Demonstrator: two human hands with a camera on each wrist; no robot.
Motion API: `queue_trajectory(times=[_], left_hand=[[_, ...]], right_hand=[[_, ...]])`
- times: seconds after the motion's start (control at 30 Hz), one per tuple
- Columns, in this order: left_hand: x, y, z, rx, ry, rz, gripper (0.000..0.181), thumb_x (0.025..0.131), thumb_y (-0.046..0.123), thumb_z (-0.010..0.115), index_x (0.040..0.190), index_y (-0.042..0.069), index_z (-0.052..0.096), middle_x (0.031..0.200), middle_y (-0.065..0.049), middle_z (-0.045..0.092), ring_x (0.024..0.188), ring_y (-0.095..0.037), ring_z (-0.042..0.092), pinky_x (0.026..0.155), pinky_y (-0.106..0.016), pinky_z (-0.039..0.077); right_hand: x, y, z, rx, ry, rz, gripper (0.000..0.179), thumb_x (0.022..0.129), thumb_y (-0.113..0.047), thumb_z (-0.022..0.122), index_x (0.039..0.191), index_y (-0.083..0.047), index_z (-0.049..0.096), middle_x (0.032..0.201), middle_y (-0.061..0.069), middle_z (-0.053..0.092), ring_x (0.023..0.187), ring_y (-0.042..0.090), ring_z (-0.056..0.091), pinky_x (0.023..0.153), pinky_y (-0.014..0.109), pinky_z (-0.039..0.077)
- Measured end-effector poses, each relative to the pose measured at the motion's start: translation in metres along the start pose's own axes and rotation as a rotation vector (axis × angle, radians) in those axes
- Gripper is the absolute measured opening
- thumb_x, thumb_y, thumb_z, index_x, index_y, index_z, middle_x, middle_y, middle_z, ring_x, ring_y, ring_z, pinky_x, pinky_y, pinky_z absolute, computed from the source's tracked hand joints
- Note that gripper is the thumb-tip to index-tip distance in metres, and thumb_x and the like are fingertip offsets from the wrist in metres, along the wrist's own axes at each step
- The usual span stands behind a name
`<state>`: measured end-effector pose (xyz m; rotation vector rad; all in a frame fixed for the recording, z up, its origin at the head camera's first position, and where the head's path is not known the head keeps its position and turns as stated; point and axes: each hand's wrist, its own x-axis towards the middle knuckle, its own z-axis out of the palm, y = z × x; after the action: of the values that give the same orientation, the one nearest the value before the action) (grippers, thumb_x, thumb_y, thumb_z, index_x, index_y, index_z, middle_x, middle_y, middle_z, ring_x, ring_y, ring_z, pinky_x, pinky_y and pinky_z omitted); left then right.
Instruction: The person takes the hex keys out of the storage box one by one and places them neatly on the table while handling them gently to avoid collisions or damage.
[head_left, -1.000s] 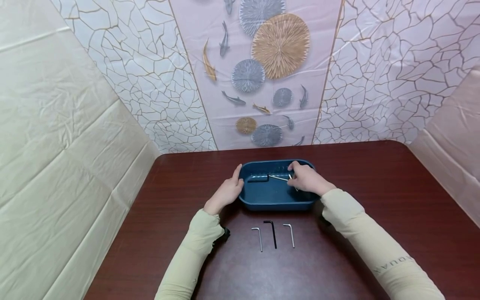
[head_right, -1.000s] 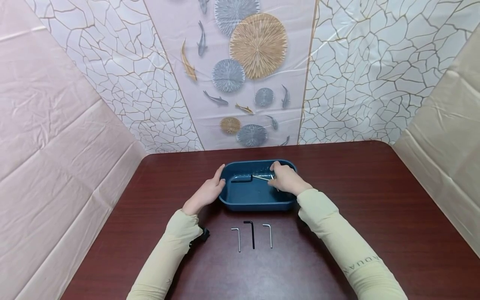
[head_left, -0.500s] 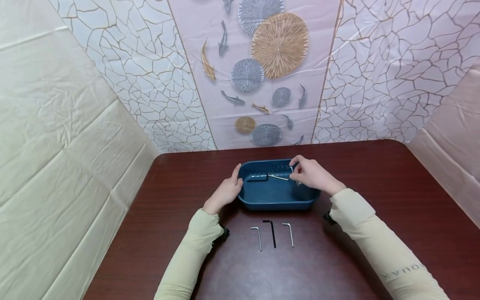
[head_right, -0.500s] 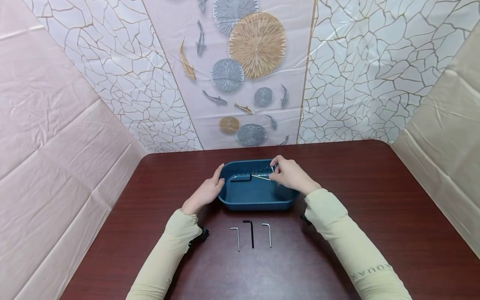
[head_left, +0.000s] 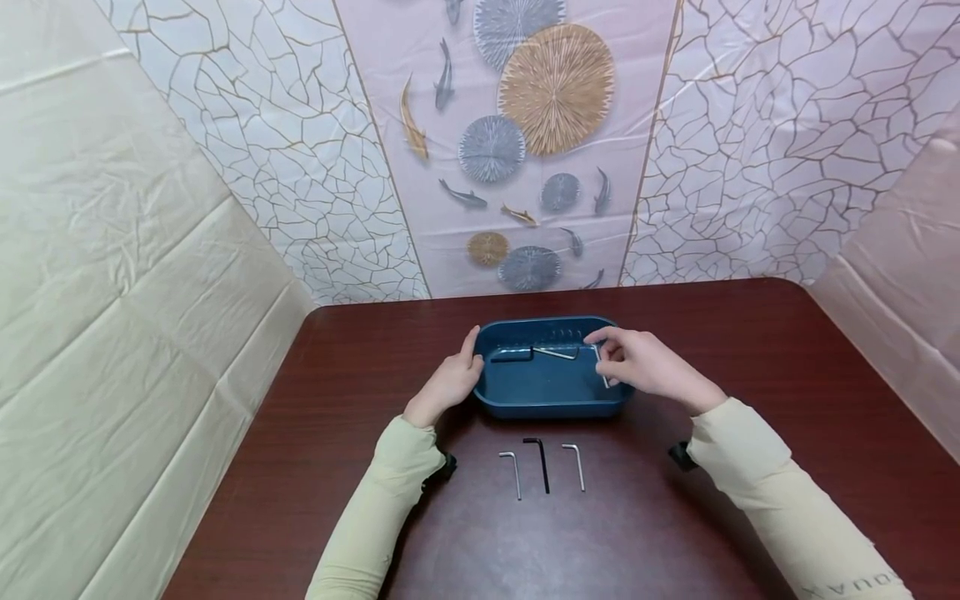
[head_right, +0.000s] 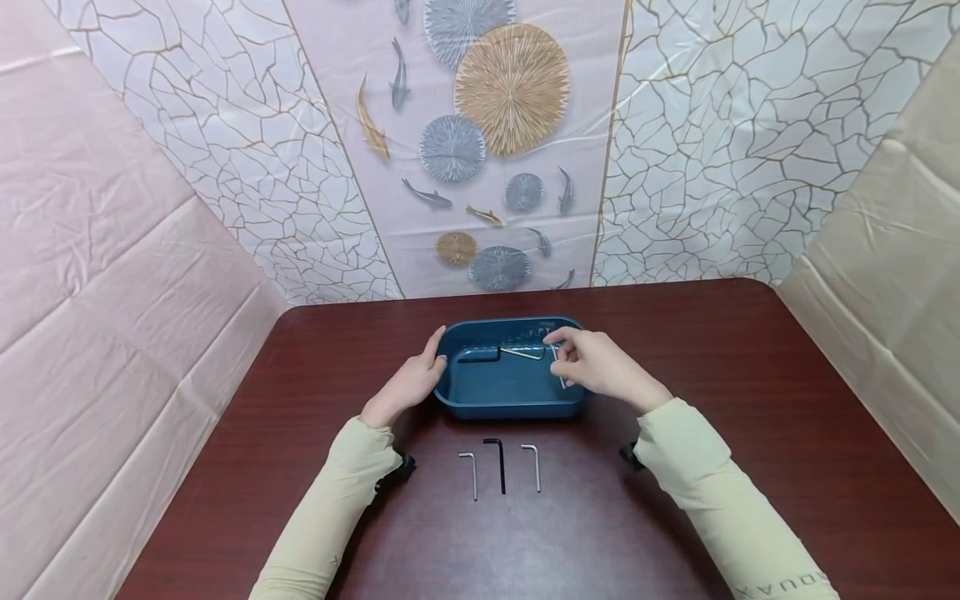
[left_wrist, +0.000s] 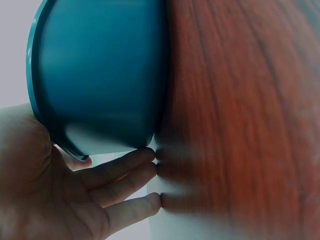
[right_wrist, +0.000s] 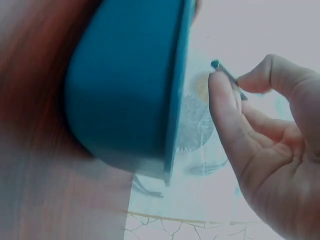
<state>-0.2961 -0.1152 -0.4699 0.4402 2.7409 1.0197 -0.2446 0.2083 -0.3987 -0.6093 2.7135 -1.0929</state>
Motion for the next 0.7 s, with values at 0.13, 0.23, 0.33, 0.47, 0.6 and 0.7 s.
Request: queue_trajectory(times=[0.13,0.23,0.33,0.47,0.6,0.7], left_hand=[[0.001,0.0,0.0,-0.006,0.004,0.002,0.063,0.109,0.023,0.035,0.164,0.016,0.006,0.063,-0.001,0.043,0.051,-0.017,0.041,0.057,-0.033,0.039],[0.001,0.001,0.0,-0.009,0.006,0.001,0.063,0.109,0.023,0.034,0.164,0.016,0.006,0.063,-0.001,0.043,0.051,-0.017,0.04,0.056,-0.033,0.039],[0.0,0.002,0.0,-0.007,0.005,-0.002,0.063,0.109,0.024,0.035,0.164,0.016,0.006,0.062,-0.001,0.043,0.05,-0.017,0.04,0.056,-0.032,0.038],[-0.002,0.002,0.001,-0.015,-0.002,-0.008,0.063,0.109,0.023,0.035,0.164,0.016,0.005,0.061,-0.001,0.042,0.049,-0.016,0.038,0.055,-0.032,0.037],[-0.003,0.003,0.001,-0.012,-0.006,-0.014,0.063,0.109,0.024,0.035,0.164,0.016,0.005,0.061,-0.001,0.042,0.049,-0.016,0.038,0.054,-0.032,0.037],[-0.001,0.004,0.0,-0.003,0.001,-0.009,0.063,0.109,0.023,0.035,0.164,0.015,0.006,0.061,-0.001,0.042,0.049,-0.016,0.038,0.054,-0.032,0.037]], right_hand=[[-0.015,-0.006,0.001,0.082,-0.043,-0.046,0.04,0.094,-0.001,0.06,0.134,0.0,0.057,0.089,0.007,0.061,0.073,0.021,0.067,0.064,0.035,0.055],[-0.026,-0.009,0.003,0.165,-0.071,-0.063,0.04,0.094,0.004,0.057,0.133,0.002,0.056,0.091,0.009,0.06,0.074,0.021,0.067,0.071,0.039,0.058],[-0.038,-0.01,0.007,0.245,-0.089,-0.069,0.039,0.093,0.006,0.056,0.132,0.003,0.055,0.091,0.01,0.059,0.075,0.021,0.066,0.072,0.038,0.059],[-0.052,-0.008,0.019,0.309,-0.095,-0.059,0.038,0.093,0.006,0.055,0.13,0.002,0.056,0.091,0.014,0.06,0.075,0.021,0.066,0.07,0.038,0.059],[-0.063,-0.006,0.029,0.317,-0.068,-0.021,0.035,0.093,0.005,0.056,0.128,0.001,0.057,0.089,0.014,0.058,0.072,0.023,0.066,0.069,0.044,0.059],[-0.07,-0.004,0.034,0.316,-0.044,0.007,0.034,0.092,0.005,0.057,0.127,0.003,0.057,0.086,0.012,0.057,0.07,0.024,0.066,0.067,0.044,0.059]])
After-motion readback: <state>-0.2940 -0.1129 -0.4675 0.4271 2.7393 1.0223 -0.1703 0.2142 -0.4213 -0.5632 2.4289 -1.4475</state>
